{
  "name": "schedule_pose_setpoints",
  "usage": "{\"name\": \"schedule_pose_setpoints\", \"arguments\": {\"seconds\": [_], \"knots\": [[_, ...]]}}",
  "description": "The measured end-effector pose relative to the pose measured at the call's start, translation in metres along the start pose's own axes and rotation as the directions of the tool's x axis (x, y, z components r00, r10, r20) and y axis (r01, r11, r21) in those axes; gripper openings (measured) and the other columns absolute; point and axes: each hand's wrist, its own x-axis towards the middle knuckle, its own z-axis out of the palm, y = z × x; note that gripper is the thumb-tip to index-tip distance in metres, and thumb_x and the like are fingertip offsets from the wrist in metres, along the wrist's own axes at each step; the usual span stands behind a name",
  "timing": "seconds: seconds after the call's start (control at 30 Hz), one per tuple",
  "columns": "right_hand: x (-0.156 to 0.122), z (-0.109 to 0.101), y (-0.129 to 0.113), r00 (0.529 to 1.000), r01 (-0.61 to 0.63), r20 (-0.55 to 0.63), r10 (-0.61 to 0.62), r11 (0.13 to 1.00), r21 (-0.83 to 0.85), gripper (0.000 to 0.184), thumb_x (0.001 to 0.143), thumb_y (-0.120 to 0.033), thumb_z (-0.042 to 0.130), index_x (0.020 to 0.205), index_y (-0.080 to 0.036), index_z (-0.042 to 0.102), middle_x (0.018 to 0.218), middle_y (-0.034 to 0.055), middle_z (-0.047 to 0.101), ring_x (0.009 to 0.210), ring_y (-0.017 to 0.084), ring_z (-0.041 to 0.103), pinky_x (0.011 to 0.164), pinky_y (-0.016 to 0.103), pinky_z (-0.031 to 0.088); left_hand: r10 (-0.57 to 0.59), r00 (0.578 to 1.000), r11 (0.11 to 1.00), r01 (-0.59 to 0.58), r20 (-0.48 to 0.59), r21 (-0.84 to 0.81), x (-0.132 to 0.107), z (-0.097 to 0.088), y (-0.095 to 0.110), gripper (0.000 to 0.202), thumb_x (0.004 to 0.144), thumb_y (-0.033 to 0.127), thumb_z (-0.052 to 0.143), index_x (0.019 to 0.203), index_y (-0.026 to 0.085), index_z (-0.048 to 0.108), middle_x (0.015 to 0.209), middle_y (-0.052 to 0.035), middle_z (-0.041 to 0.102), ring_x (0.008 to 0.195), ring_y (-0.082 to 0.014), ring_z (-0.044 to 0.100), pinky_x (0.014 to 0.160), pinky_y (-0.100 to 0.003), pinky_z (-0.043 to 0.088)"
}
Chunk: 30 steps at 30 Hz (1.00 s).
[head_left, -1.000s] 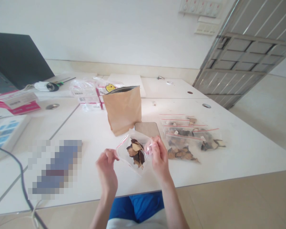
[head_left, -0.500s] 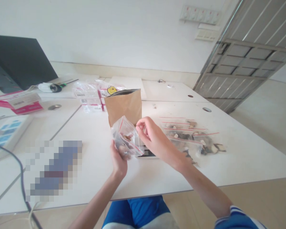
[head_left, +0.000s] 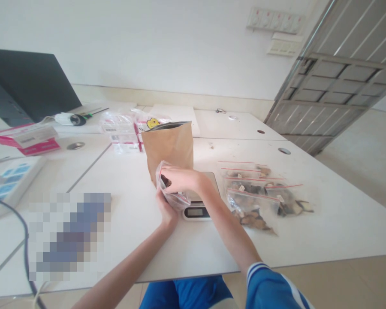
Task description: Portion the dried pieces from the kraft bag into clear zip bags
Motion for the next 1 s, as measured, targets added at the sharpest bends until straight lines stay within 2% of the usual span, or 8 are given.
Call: {"name": "schedule_pose_setpoints", "arguments": {"seconds": [0.07, 0.13, 0.2, 0.33, 0.47, 0.6, 0.77, 1.0], "knots": [[0.007, -0.002, 0.004, 0.984, 0.016, 0.178, -0.001, 0.996, -0.087, 0.022, 0.065, -0.008, 0.064, 0.062, -0.021, 0.047, 0.093, 0.005, 0.058, 0.088, 0.018, 0.057, 0.07, 0.024, 0.047, 0.002, 0.999, 1.0, -0.003, -0.034, -0.023, 0.002, -0.002, -0.002, 0.036, 0.074, 0.054, 0.049, 0.079, 0.02, 0.059, 0.06, 0.002, 0.063, 0.055, -0.0158, 0.061, 0.052, -0.026, 0.048], [0.01, -0.005, 0.008, 0.966, 0.012, 0.259, 0.016, 0.994, -0.105, 0.014, 0.068, -0.012, 0.064, 0.068, -0.019, 0.052, 0.1, 0.0067, 0.058, 0.096, 0.019, 0.057, 0.072, 0.024, 0.048, 0.004, 0.998, 0.999, -0.007, -0.061, -0.043, 0.003, -0.001, -0.002, 0.035, 0.071, 0.052, 0.053, 0.079, 0.019, 0.06, 0.058, 0.0027, 0.062, 0.048, -0.0143, 0.056, 0.048, -0.025, 0.045], [0.011, -0.008, 0.011, 0.953, -0.001, 0.303, 0.03, 0.996, -0.094, 0.012, 0.07, -0.015, 0.065, 0.077, -0.018, 0.056, 0.106, 0.0081, 0.057, 0.1, 0.02, 0.057, 0.076, 0.024, 0.049, 0.003, 0.998, 0.999, -0.007, -0.068, -0.054, 0.003, 0.002, 0.0, 0.034, 0.069, 0.051, 0.055, 0.079, 0.019, 0.061, 0.058, 0.0027, 0.061, 0.047, -0.0139, 0.055, 0.046, -0.025, 0.044], [0.01, -0.012, 0.012, 0.95, -0.027, 0.306, 0.064, 0.992, -0.123, 0.016, 0.072, -0.016, 0.067, 0.086, -0.015, 0.061, 0.114, 0.0109, 0.056, 0.108, 0.021, 0.056, 0.089, 0.024, 0.047, 0.005, 0.998, 0.997, -0.01, -0.068, -0.072, 0.0, 0.008, 0.007, 0.029, 0.069, 0.046, 0.056, 0.075, 0.018, 0.062, 0.057, 0.0028, 0.061, 0.05, -0.0141, 0.057, 0.047, -0.023, 0.043], [0.007, -0.014, 0.01, 0.935, -0.064, 0.34, 0.1, 0.991, -0.113, 0.013, 0.076, -0.02, 0.066, 0.089, -0.016, 0.064, 0.111, 0.01, 0.058, 0.105, 0.02, 0.059, 0.081, 0.021, 0.049, -0.03, 0.997, 0.997, 0.024, -0.073, -0.076, -0.002, 0.01, 0.01, 0.029, 0.07, 0.045, 0.055, 0.072, 0.018, 0.062, 0.053, 0.0034, 0.06, 0.046, -0.0142, 0.056, 0.043, -0.023, 0.042], [0.003, -0.015, 0.006, 0.929, -0.102, 0.341, 0.144, 0.985, -0.139, 0.015, 0.077, -0.021, 0.065, 0.092, -0.016, 0.066, 0.111, 0.01, 0.06, 0.106, 0.02, 0.058, 0.075, 0.021, 0.047, -0.044, 0.996, 0.995, 0.038, -0.074, -0.091, -0.006, 0.012, 0.013, 0.028, 0.068, 0.043, 0.056, 0.075, 0.017, 0.064, 0.059, 0.0034, 0.065, 0.05, -0.0134, 0.059, 0.046, -0.022, 0.045], [-0.001, -0.015, -0.001, 0.911, -0.141, 0.358, 0.203, 0.971, -0.191, 0.018, 0.08, -0.019, 0.058, 0.096, -0.014, 0.065, 0.106, 0.0102, 0.065, 0.088, 0.019, 0.062, 0.06, 0.024, 0.043, -0.081, 0.993, 0.993, 0.073, -0.085, -0.096, -0.011, 0.013, 0.019, 0.025, 0.071, 0.041, 0.053, 0.069, 0.017, 0.06, 0.051, 0.0045, 0.06, 0.041, -0.0126, 0.055, 0.041, -0.021, 0.042], [-0.004, -0.017, -0.01, 0.895, -0.137, 0.381, 0.23, 0.957, -0.254, 0.011, 0.077, -0.011, 0.05, 0.078, -0.014, 0.061, 0.089, 0.0075, 0.069, 0.069, 0.015, 0.059, 0.049, 0.024, 0.034, -0.176, 0.975, 0.982, 0.163, -0.138, -0.097, -0.011, 0.013, 0.022, 0.023, 0.075, 0.036, 0.047, 0.068, 0.017, 0.059, 0.052, 0.0016, 0.06, 0.04, -0.0146, 0.055, 0.038, -0.023, 0.043]]}}
